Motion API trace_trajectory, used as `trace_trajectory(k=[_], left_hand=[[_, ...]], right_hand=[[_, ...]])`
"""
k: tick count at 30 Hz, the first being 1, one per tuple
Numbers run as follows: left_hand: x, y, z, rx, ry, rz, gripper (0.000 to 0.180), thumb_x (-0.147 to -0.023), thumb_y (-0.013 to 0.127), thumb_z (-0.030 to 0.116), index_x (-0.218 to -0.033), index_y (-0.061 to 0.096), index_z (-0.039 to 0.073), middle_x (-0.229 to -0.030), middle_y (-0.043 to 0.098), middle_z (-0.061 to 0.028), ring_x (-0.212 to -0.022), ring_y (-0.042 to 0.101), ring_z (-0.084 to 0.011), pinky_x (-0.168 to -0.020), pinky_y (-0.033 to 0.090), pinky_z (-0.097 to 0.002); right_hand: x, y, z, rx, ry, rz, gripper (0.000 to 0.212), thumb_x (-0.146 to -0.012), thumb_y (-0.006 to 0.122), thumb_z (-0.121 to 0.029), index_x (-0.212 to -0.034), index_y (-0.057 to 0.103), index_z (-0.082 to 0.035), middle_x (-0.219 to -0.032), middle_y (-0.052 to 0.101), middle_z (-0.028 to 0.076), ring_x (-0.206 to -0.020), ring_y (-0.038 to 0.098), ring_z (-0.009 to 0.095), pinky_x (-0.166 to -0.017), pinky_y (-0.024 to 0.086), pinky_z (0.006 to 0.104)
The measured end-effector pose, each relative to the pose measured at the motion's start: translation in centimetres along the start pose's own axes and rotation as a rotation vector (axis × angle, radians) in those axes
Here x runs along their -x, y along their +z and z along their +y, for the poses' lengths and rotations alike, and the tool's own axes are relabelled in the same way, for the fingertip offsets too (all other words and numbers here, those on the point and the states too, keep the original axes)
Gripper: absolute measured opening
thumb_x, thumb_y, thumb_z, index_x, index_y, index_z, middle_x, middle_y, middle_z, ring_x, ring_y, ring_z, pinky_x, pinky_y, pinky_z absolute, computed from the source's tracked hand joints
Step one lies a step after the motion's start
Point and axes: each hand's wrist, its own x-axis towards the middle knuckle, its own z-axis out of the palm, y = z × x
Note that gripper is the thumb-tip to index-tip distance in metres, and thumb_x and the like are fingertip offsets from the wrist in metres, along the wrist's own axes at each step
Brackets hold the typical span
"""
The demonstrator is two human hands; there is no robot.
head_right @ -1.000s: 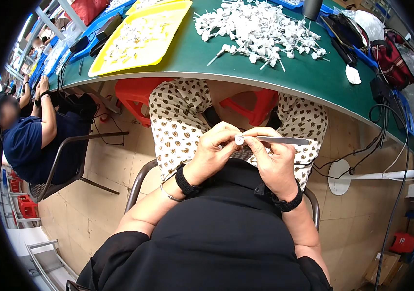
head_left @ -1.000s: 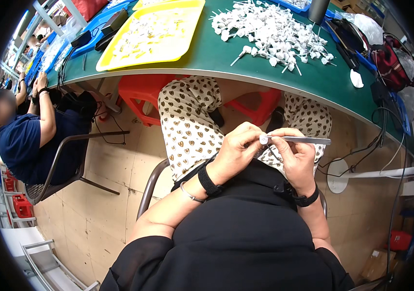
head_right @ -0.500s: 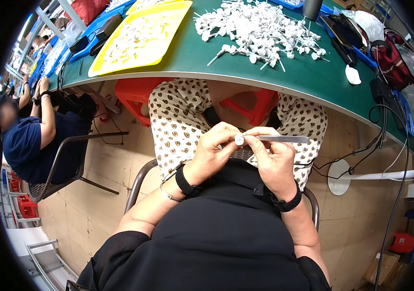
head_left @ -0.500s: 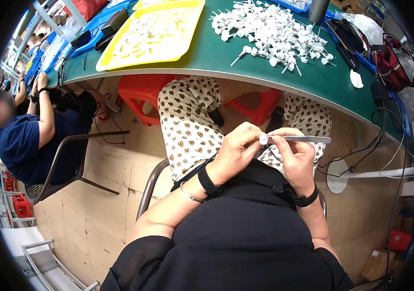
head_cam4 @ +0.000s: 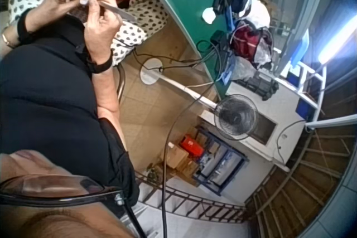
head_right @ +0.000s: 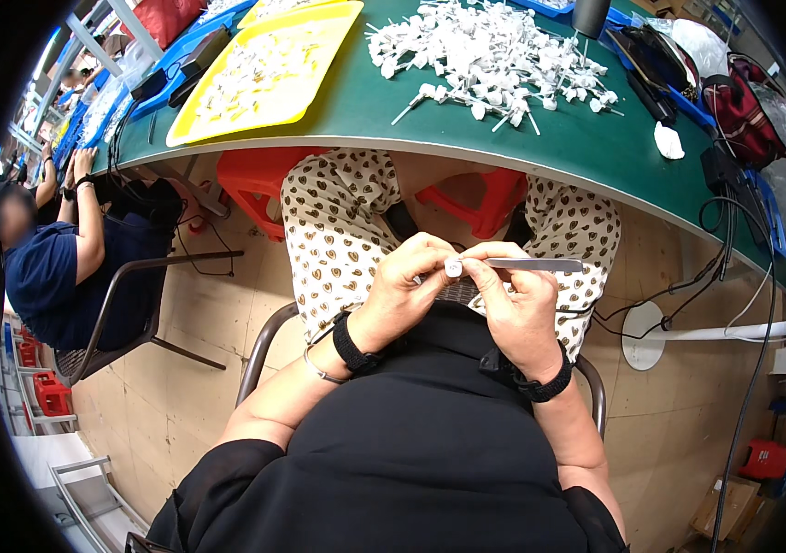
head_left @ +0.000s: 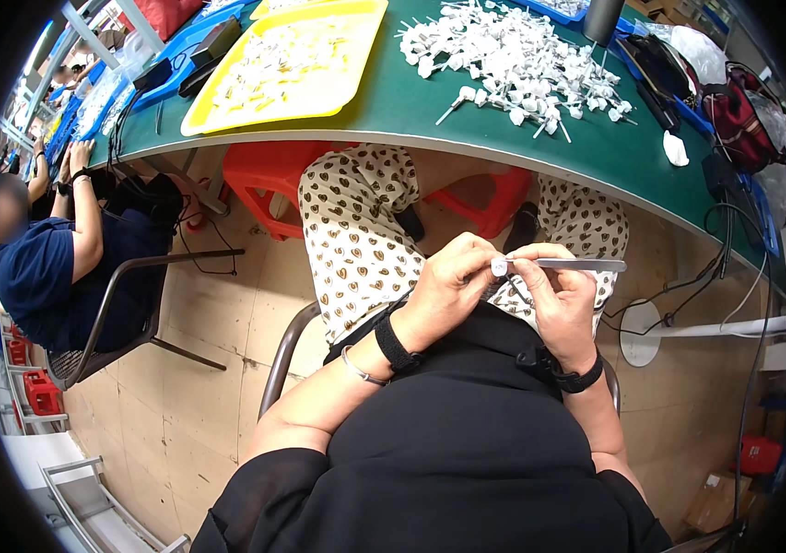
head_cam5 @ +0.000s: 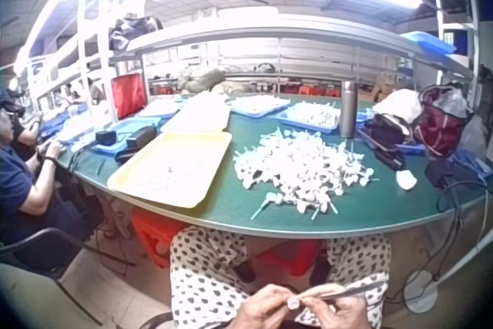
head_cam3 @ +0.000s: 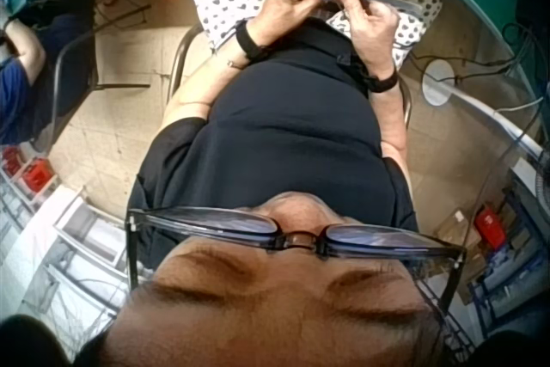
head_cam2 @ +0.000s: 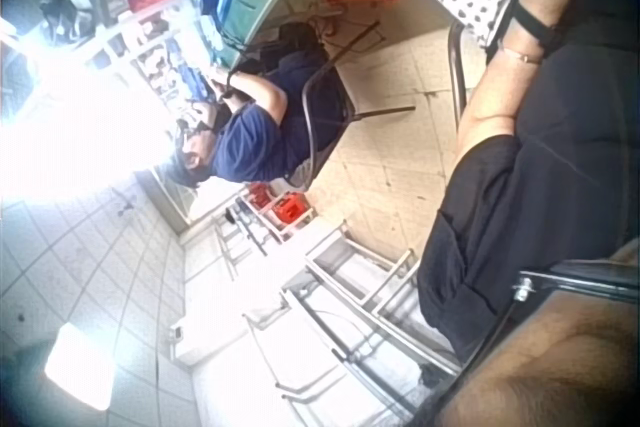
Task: The person sits at a green workbench and uses tweezers to pick up small white plastic components from a pile. They manipulate each component individually, appearing to attach or adjust a small part, and then place the finished unit back onto the table. The process is repetitive and involves handling items one at a time.
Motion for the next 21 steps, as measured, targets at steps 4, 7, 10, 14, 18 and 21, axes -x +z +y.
trace_trajectory(k=[4,7,10,14,18,21], left_hand=[[0.1,0.1,-0.3,0.021,0.018,-0.012,0.01,-0.092,0.072,0.0,-0.102,0.072,0.0,-0.096,0.067,-0.0098,-0.082,0.068,-0.0219,-0.071,0.055,-0.0318],[0.1,0.1,-0.3,0.034,0.013,-0.024,0.011,-0.091,0.071,-0.002,-0.102,0.071,0.0,-0.096,0.067,-0.0099,-0.08,0.067,-0.0229,-0.07,0.054,-0.0324],[0.1,-0.1,-0.1,0.016,-0.002,-0.061,0.012,-0.09,0.07,-0.005,-0.101,0.072,0.0,-0.097,0.068,-0.0097,-0.082,0.068,-0.0201,-0.07,0.054,-0.0303],[0.2,-0.2,-0.3,0.007,0.0,-0.086,0.012,-0.09,0.07,-0.006,-0.101,0.072,0.0,-0.098,0.068,-0.0091,-0.082,0.068,-0.017,-0.07,0.055,-0.0277],[0.1,-0.2,-0.7,0.119,-0.03,-0.051,0.008,-0.093,0.07,-0.002,-0.101,0.072,-0.001,-0.1,0.068,-0.0082,-0.085,0.068,-0.016,-0.073,0.057,-0.0274],[-0.2,-0.3,-0.3,0.221,-0.065,-0.036,0.007,-0.096,0.07,0.002,-0.102,0.073,-0.001,-0.102,0.068,-0.0082,-0.087,0.068,-0.0156,-0.075,0.059,-0.028]], right_hand=[[-0.3,-0.3,-0.3,0.111,-0.108,-0.057,0.005,-0.094,0.07,0.0,-0.098,0.073,0.001,-0.089,0.073,0.008,-0.077,0.069,0.016,-0.067,0.052,0.0279],[-0.6,-0.7,-0.3,0.203,-0.194,-0.104,0.006,-0.092,0.071,0.001,-0.097,0.072,0.0,-0.09,0.072,0.01,-0.079,0.069,0.022,-0.068,0.053,0.031],[-1.0,-1.0,-0.6,0.309,-0.337,-0.162,0.008,-0.089,0.072,0.002,-0.096,0.071,-0.001,-0.091,0.072,0.012,-0.081,0.069,0.028,-0.07,0.054,0.0345],[-1.1,-1.0,-1.2,0.385,-0.45,-0.205,0.015,-0.086,0.075,0.002,-0.099,0.07,-0.002,-0.091,0.072,0.011,-0.083,0.07,0.029,-0.072,0.056,0.0364],[-1.0,-1.1,-0.2,0.228,-0.381,-0.144,0.016,-0.09,0.073,0.002,-0.106,0.071,-0.001,-0.096,0.073,0.01,-0.087,0.071,0.022,-0.075,0.056,0.0321],[-0.1,-0.6,0.0,-0.218,-0.031,-0.014,0.015,-0.095,0.071,0.001,-0.11,0.071,0.001,-0.102,0.073,0.008,-0.092,0.07,0.015,-0.08,0.055,0.0275]])
